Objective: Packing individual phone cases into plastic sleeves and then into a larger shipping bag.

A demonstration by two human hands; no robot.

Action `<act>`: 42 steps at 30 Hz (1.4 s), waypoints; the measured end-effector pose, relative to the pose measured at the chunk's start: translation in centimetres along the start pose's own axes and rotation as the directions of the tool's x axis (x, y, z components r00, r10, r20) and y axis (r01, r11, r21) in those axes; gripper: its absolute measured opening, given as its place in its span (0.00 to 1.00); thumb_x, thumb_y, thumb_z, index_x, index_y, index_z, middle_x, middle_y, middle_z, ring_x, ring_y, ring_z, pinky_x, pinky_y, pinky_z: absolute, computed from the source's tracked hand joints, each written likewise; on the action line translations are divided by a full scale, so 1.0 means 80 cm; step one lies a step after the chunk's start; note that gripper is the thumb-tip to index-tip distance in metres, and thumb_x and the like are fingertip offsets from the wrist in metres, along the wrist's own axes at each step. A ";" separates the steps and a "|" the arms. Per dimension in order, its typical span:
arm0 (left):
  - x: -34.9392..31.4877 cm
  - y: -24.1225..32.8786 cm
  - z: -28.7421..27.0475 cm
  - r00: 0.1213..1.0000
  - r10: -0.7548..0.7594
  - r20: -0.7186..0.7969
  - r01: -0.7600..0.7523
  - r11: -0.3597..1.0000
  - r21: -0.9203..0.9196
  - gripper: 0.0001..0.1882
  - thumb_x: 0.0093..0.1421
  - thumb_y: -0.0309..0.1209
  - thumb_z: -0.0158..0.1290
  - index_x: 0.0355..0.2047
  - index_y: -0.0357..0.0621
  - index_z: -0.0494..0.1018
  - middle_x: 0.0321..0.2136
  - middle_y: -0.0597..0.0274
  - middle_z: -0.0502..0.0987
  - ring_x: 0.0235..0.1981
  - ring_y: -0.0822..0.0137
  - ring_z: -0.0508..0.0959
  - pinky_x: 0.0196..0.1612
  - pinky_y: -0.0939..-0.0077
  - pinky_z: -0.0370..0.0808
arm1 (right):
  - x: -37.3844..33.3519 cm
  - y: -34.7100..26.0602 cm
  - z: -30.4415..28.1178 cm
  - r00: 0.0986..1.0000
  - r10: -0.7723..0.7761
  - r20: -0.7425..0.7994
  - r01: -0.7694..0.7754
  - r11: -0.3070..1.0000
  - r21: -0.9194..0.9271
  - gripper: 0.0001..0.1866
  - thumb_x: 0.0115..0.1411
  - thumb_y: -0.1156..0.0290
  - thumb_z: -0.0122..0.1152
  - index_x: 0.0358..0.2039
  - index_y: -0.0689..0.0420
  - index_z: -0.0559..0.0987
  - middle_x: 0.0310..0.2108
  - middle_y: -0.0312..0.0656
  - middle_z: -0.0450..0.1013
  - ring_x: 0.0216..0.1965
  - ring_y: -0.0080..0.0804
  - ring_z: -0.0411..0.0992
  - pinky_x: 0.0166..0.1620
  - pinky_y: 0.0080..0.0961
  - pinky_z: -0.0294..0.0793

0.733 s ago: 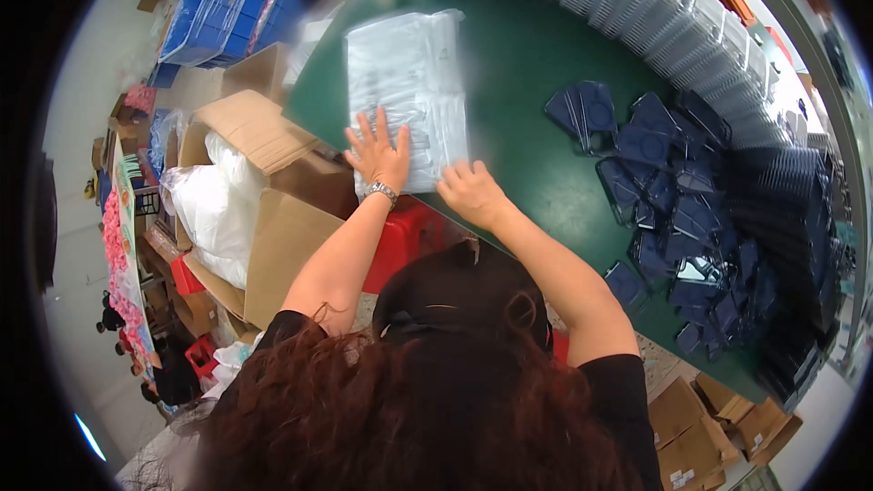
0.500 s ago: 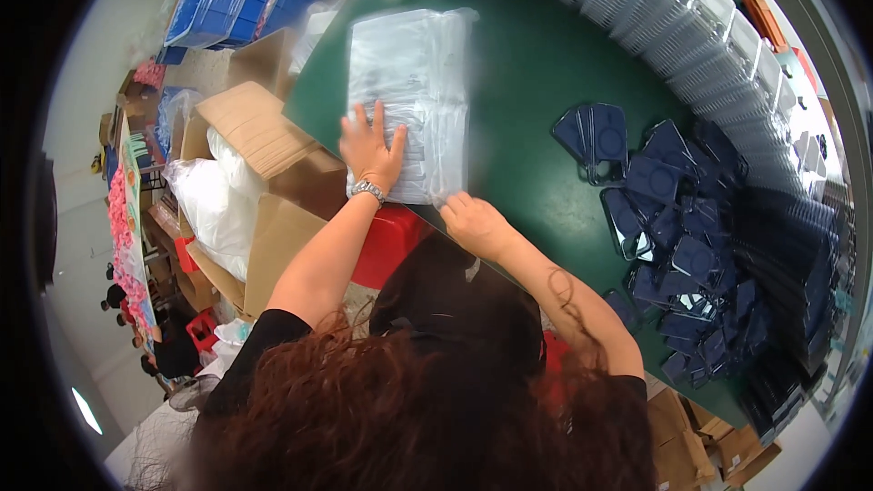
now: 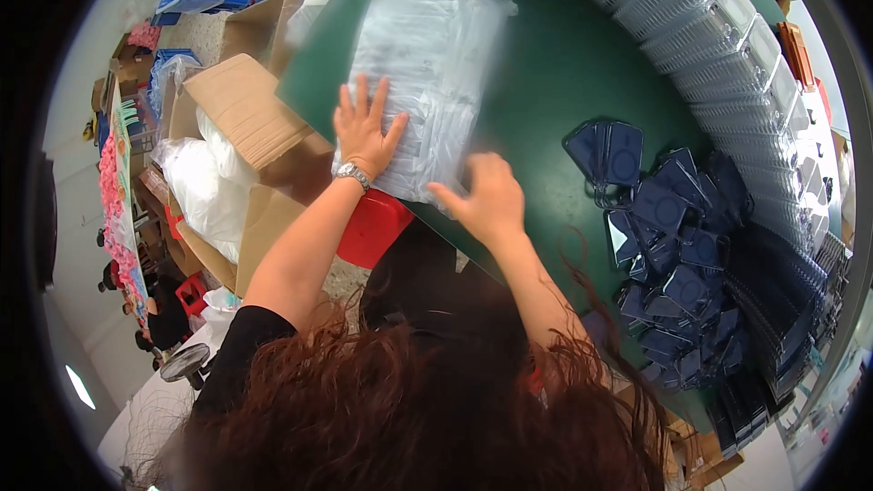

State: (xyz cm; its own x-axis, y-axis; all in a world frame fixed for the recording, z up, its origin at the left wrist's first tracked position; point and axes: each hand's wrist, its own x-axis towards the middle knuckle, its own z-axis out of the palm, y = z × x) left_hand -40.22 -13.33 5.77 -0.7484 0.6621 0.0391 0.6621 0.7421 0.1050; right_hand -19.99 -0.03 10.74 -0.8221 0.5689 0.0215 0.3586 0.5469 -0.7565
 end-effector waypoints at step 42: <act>0.119 -0.094 -0.045 0.821 0.484 -0.302 -0.566 0.758 -0.325 0.20 0.52 0.23 0.54 0.48 0.46 0.73 0.50 0.54 0.73 0.52 0.52 0.71 0.59 0.51 0.63 | 0.170 0.019 0.043 0.743 0.659 0.114 -0.412 0.317 0.855 0.19 0.64 0.67 0.49 0.49 0.70 0.68 0.36 0.54 0.73 0.40 0.48 0.76 0.39 0.36 0.78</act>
State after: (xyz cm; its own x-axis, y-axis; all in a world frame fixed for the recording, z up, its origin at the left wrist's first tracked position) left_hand -52.48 -13.01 8.92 -0.3067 0.8712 0.3833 0.9119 0.1537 0.3805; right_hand -32.13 6.42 7.61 -0.4247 0.7136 -0.5571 0.0742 -0.5858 -0.8070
